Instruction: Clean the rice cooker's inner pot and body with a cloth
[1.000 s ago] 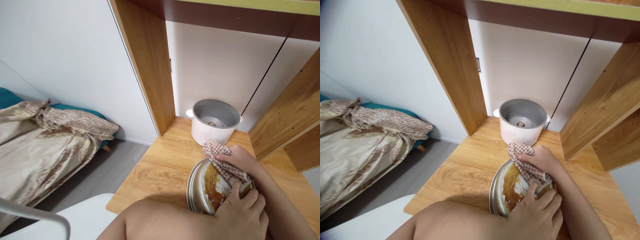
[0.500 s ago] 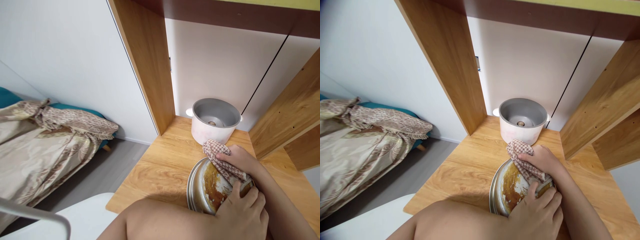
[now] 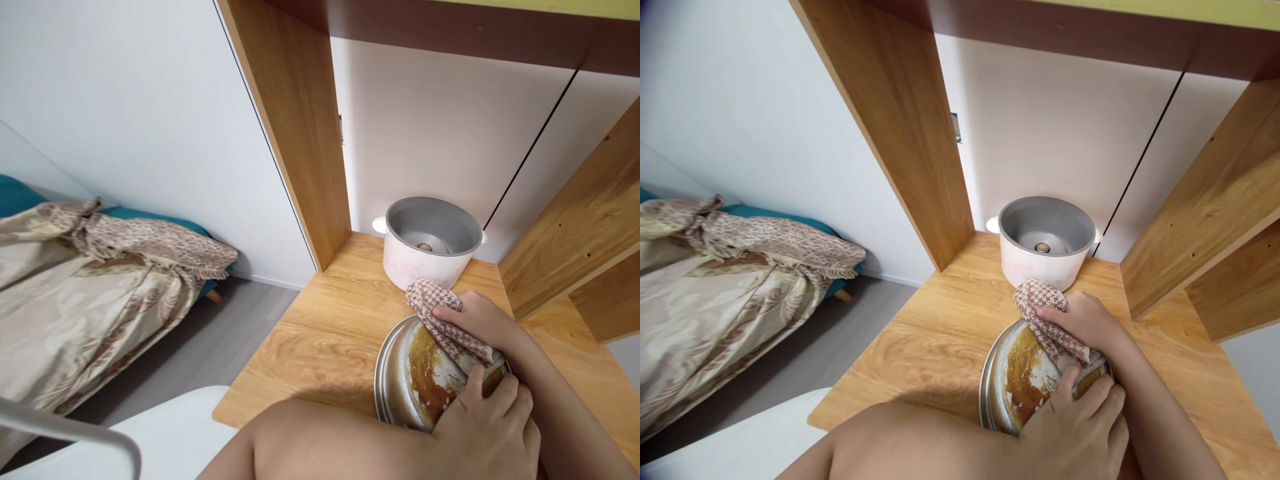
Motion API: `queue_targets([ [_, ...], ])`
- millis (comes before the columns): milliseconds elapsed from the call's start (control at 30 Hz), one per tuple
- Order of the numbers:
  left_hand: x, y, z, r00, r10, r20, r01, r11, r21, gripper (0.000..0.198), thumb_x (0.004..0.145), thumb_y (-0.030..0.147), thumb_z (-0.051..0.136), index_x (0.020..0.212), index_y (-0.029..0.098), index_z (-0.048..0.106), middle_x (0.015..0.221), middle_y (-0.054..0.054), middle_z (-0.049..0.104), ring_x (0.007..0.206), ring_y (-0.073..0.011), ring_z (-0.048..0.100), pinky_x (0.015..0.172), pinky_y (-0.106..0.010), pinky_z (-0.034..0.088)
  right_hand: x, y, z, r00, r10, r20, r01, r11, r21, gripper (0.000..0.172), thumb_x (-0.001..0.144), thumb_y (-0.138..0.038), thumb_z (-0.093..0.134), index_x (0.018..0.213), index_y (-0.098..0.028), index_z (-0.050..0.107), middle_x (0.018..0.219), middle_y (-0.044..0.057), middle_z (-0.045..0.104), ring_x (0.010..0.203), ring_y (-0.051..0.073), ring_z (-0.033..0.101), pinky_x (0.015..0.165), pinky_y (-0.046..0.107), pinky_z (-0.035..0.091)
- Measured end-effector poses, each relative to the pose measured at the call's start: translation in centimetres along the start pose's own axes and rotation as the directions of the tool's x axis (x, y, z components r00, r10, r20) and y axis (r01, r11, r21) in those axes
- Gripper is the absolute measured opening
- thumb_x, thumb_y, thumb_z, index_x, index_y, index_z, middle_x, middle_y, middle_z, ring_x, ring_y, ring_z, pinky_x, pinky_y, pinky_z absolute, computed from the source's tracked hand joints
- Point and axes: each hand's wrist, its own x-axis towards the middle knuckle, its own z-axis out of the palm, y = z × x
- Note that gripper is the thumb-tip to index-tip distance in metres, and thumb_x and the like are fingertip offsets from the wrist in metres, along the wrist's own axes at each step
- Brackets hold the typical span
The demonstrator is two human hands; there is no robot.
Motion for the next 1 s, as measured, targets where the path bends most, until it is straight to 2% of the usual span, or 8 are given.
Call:
queue_targets([
  [133, 0.06, 0.19, -0.01, 1.0, -0.013, 0.017, 0.012, 1.0, 0.007, 0.025, 0.1, 0.024, 0.054, 0.086, 0.018, 0.075, 0.1, -0.006, 0.071, 0.103, -0.0212, 0.056, 0.095, -0.044, 0.037, 0.04, -0.06, -0.01, 0.999, -0.032, 0.023, 0.031, 0.999, 0.035, 0.054, 0.094, -0.072, 0.053, 0.074, -0.022, 0.064, 0.082, 0.002, 0.076, 0.08, 0.023, 0.067, 0.069, 0.03, 0.041],
  [300, 0.22, 0.16, -0.06, 1.0, -0.023, 0.0, 0.023, 1.0, 0.001, 0.024, 0.099, 0.026, 0.057, 0.085, 0.018, 0.075, 0.099, -0.006, 0.072, 0.105, -0.0224, 0.056, 0.095, -0.045, 0.036, 0.18, -0.23, 0.03, 0.997, 0.034, -0.067, -0.04, 0.995, -0.094, 0.055, 0.092, -0.07, 0.055, 0.063, -0.023, 0.057, 0.068, 0.003, 0.07, 0.069, 0.021, 0.062, 0.063, 0.031, 0.036],
  [500, 0.37, 0.12, -0.03, 0.999, -0.02, -0.04, 0.021, 1.0, 0.008, 0.023, 0.097, 0.025, 0.06, 0.08, 0.019, 0.074, 0.093, -0.005, 0.069, 0.099, -0.0213, 0.056, 0.095, -0.045, 0.036, -0.03, -0.28, -0.15, 0.999, -0.051, 0.012, 0.051, 0.999, -0.013, 0.048, 0.094, -0.067, 0.054, 0.079, -0.023, 0.067, 0.087, 0.003, 0.077, 0.084, 0.024, 0.068, 0.072, 0.031, 0.041],
  [700, 0.28, 0.32, 0.14, 0.999, -0.037, -0.019, 0.037, 0.999, 0.024, 0.022, 0.097, 0.026, 0.06, 0.081, 0.019, 0.073, 0.095, -0.005, 0.069, 0.101, -0.0215, 0.055, 0.095, -0.045, 0.036, 0.15, -0.26, -0.11, 0.998, 0.047, -0.042, -0.051, 0.996, -0.079, 0.054, 0.09, -0.071, 0.057, 0.064, -0.024, 0.058, 0.071, 0.002, 0.072, 0.071, 0.022, 0.064, 0.063, 0.031, 0.037],
  [867, 0.32, 0.25, 0.14, 0.995, -0.044, -0.088, 0.048, 0.998, 0.039, 0.023, 0.096, 0.024, 0.06, 0.076, 0.018, 0.069, 0.089, -0.005, 0.065, 0.098, -0.0213, 0.054, 0.094, -0.045, 0.035, 0.09, -0.63, -0.05, 0.994, 0.082, -0.067, -0.092, 0.984, -0.151, 0.052, 0.092, -0.07, 0.055, 0.07, -0.024, 0.065, 0.078, 0.006, 0.074, 0.076, 0.024, 0.065, 0.064, 0.031, 0.036],
  [1000, 0.39, 0.26, -0.02, 0.999, -0.032, -0.014, 0.033, 0.999, 0.03, 0.024, 0.097, 0.026, 0.06, 0.076, 0.018, 0.068, 0.088, -0.005, 0.064, 0.097, -0.022, 0.054, 0.093, -0.046, 0.036, -0.07, -0.99, 0.01, 0.992, 0.105, -0.073, -0.119, 0.968, -0.22, 0.056, 0.093, -0.073, 0.051, 0.074, -0.023, 0.069, 0.077, 0.008, 0.073, 0.077, 0.025, 0.065, 0.065, 0.032, 0.036],
])
